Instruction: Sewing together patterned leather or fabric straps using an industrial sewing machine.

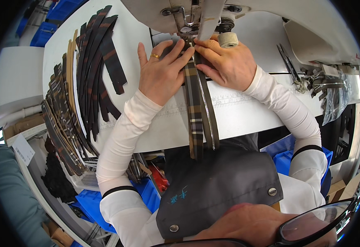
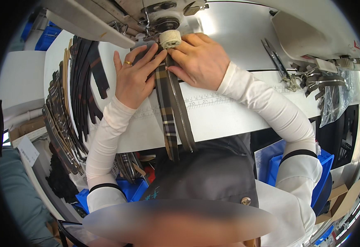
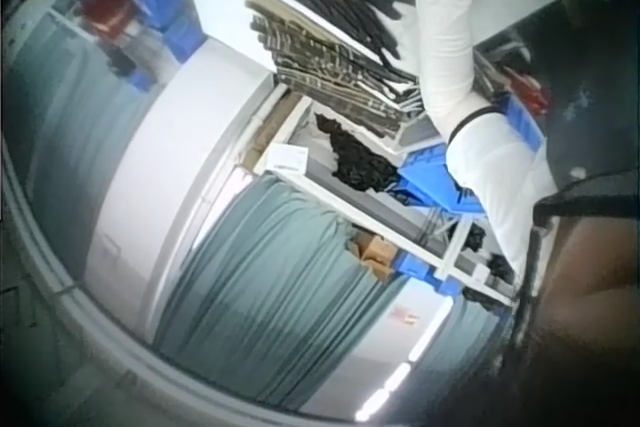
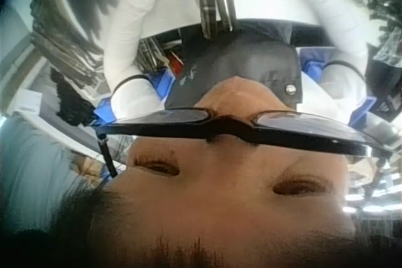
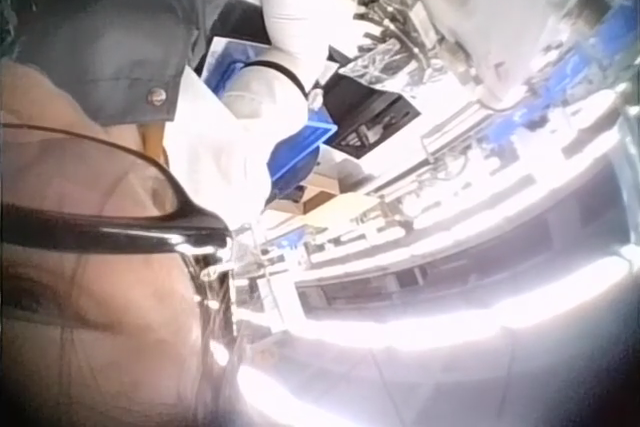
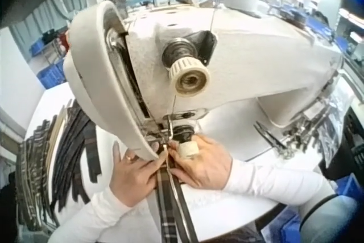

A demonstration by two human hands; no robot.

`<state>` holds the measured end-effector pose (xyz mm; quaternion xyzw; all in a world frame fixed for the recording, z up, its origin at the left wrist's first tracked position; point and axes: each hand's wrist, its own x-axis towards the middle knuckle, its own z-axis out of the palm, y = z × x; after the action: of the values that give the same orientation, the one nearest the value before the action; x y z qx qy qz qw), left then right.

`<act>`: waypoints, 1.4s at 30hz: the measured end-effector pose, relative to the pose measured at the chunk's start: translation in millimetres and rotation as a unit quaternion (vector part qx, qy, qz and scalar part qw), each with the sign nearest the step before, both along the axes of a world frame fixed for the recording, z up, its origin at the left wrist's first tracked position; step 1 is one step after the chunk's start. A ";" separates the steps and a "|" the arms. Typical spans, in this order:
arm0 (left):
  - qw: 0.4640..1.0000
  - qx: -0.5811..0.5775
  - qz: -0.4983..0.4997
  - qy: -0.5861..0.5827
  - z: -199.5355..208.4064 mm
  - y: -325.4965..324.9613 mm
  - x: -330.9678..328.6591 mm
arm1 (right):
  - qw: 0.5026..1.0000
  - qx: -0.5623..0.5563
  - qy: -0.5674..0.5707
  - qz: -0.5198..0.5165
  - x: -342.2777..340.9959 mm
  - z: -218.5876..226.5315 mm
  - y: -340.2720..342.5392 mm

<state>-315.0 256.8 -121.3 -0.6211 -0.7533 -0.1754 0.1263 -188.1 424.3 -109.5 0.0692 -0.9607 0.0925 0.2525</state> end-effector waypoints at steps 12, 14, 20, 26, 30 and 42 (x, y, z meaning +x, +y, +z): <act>1.000 0.013 -0.006 -0.010 -1.2 0.3 -0.6 | 1.000 0.001 -0.012 0.000 0.9 3.0 -0.8; 0.999 -0.020 0.011 -0.029 2.1 -1.9 1.2 | 1.000 -0.019 -0.012 0.005 2.0 -1.2 1.0; 1.000 0.026 0.001 -0.017 -3.4 0.5 1.0 | 1.000 -0.020 -0.018 -0.014 -32.5 -11.1 46.6; 1.000 0.025 0.001 -0.018 -6.0 -0.4 -1.0 | 0.986 -0.112 -0.111 -0.064 -71.7 -27.8 57.6; 0.999 0.018 0.001 -0.029 -5.0 0.3 -0.3 | 0.988 -0.104 -0.083 -0.073 -84.1 -48.4 70.5; 0.999 -0.023 0.019 -0.046 -3.3 -1.9 -0.7 | 0.994 0.002 -0.091 -0.062 -44.2 -39.3 52.6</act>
<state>-315.7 254.9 -124.6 -0.6009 -0.7736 -0.1841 0.0805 -232.3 477.0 -148.8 0.0011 -0.9822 0.0810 0.1694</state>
